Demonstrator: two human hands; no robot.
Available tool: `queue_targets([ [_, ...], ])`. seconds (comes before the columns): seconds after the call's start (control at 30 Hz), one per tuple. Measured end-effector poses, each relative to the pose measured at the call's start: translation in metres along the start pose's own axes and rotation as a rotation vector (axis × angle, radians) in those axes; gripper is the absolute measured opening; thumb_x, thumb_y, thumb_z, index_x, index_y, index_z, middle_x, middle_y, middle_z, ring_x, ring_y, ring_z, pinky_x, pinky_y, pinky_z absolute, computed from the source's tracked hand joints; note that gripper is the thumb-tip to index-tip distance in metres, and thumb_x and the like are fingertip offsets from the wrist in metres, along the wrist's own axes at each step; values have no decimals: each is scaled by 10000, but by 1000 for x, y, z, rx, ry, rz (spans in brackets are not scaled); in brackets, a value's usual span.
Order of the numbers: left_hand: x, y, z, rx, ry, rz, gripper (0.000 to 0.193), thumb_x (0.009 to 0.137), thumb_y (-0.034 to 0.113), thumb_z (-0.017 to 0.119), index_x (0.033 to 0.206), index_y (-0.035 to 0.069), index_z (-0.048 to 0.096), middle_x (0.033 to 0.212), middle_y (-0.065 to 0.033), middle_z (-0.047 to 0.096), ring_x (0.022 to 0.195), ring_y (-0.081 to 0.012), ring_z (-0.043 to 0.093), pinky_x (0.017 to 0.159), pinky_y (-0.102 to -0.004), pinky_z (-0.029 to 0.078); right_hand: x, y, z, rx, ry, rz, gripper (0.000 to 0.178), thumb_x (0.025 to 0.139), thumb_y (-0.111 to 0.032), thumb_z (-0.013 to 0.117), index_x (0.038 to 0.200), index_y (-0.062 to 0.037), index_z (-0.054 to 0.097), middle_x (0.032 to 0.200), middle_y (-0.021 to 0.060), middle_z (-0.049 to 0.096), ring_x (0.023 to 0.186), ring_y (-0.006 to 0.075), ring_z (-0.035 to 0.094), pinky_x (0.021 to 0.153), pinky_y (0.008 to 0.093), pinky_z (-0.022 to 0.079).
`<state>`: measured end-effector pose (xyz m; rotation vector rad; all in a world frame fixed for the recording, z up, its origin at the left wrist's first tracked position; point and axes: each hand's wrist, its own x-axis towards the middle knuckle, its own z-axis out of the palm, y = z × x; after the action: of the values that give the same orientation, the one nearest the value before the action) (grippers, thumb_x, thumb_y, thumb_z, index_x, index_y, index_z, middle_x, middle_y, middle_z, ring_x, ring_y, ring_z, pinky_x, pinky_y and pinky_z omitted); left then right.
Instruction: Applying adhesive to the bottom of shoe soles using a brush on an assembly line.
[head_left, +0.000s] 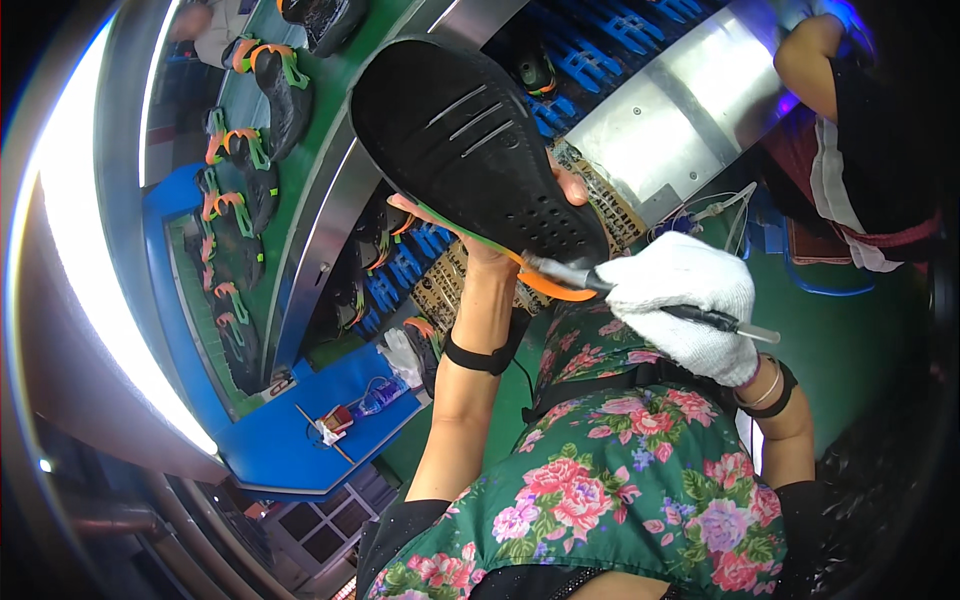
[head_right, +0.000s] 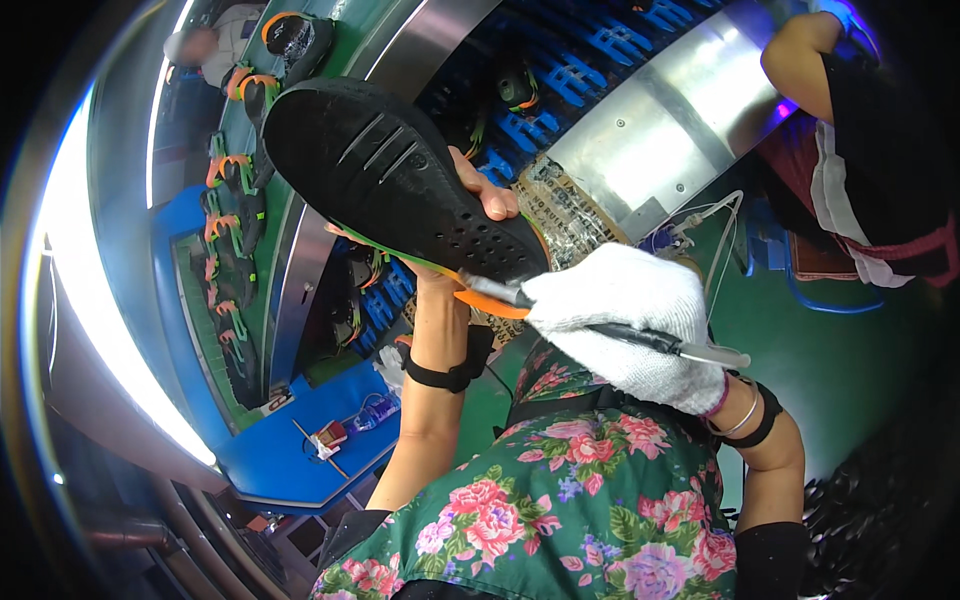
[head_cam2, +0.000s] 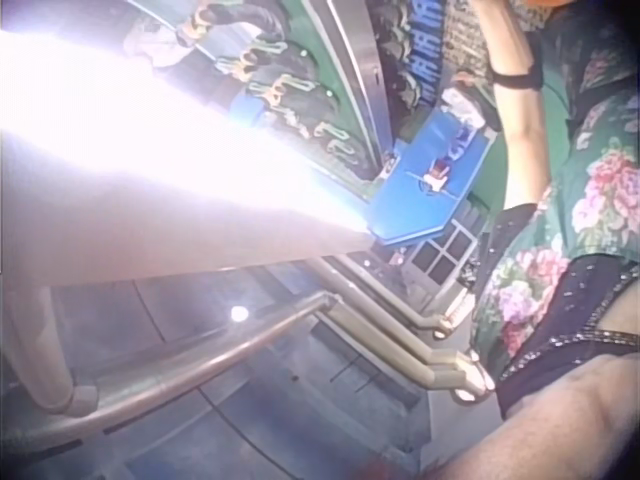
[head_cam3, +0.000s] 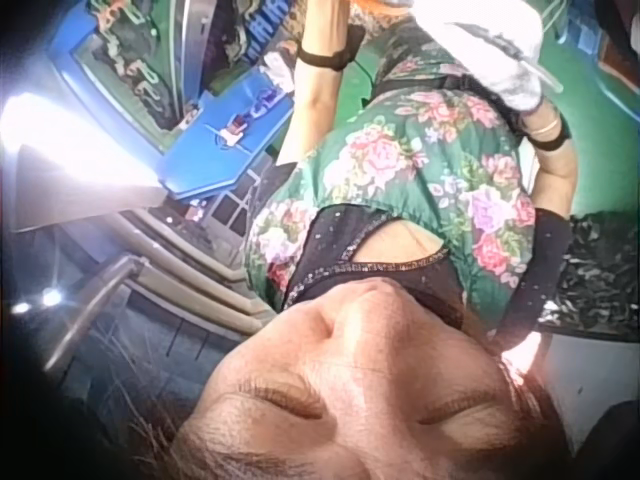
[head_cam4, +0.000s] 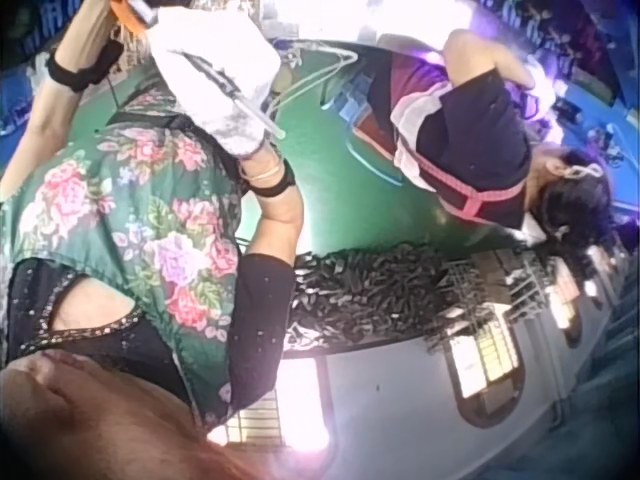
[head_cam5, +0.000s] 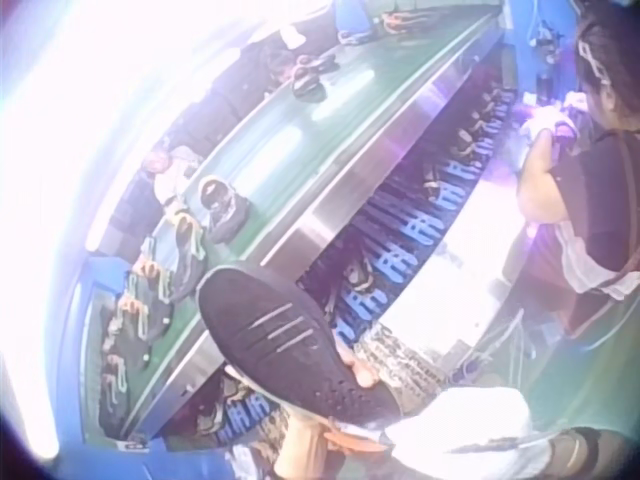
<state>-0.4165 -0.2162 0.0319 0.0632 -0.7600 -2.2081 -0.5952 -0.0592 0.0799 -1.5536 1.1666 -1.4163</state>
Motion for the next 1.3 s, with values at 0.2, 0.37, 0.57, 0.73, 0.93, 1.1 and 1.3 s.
queue_targets([
  [0.2,-3,4,1,39,41,-79,1108,604,949,591,1095,-44,594,940,-152,646,863,-361,686,826,-462,512,-3,3,5,43,-16,-19,184,728,10,792,901,-49,766,1012,136,763,814,256,706,725,348,553],
  [0.37,9,1,5,-13,21,-96,1110,574,957,605,1088,-28,599,930,-143,647,851,-358,687,806,-460,523,-1,-4,-1,-71,26,-28,198,718,11,794,904,-51,769,986,129,766,804,254,707,707,344,545],
  [0.57,7,-1,-1,62,127,-60,1165,561,1016,508,1109,-7,605,902,-140,632,823,-348,684,792,-457,530,-5,-1,0,-148,15,-96,259,679,-15,814,929,-70,774,985,125,768,791,257,710,695,354,554],
  [0.73,10,-3,-4,98,146,-45,1297,535,1081,325,1174,-20,573,898,-174,625,784,-337,680,692,-461,566,-7,3,9,-146,-16,-185,335,734,-12,798,1055,-109,782,1053,84,766,853,257,724,724,343,578],
  [0.93,10,-8,5,153,429,-73,1313,594,1066,257,1232,-44,551,952,-188,648,737,-359,685,670,-471,581,-1,-2,0,-105,61,-92,239,680,9,793,904,-72,772,985,142,766,808,268,714,716,347,554],
  [1.1,14,-12,3,134,365,-70,1321,603,1063,220,1236,-49,549,970,-193,656,756,-360,695,673,-465,590,-6,3,5,-63,76,-66,205,694,23,791,882,-51,755,990,146,759,801,272,707,725,357,553],
  [1.3,18,-15,-3,164,212,-81,1320,608,1063,210,1224,-54,548,975,-194,659,754,-359,693,667,-455,589,-12,12,-4,35,207,104,166,743,26,776,901,-22,757,977,139,757,851,264,721,771,356,564],
])
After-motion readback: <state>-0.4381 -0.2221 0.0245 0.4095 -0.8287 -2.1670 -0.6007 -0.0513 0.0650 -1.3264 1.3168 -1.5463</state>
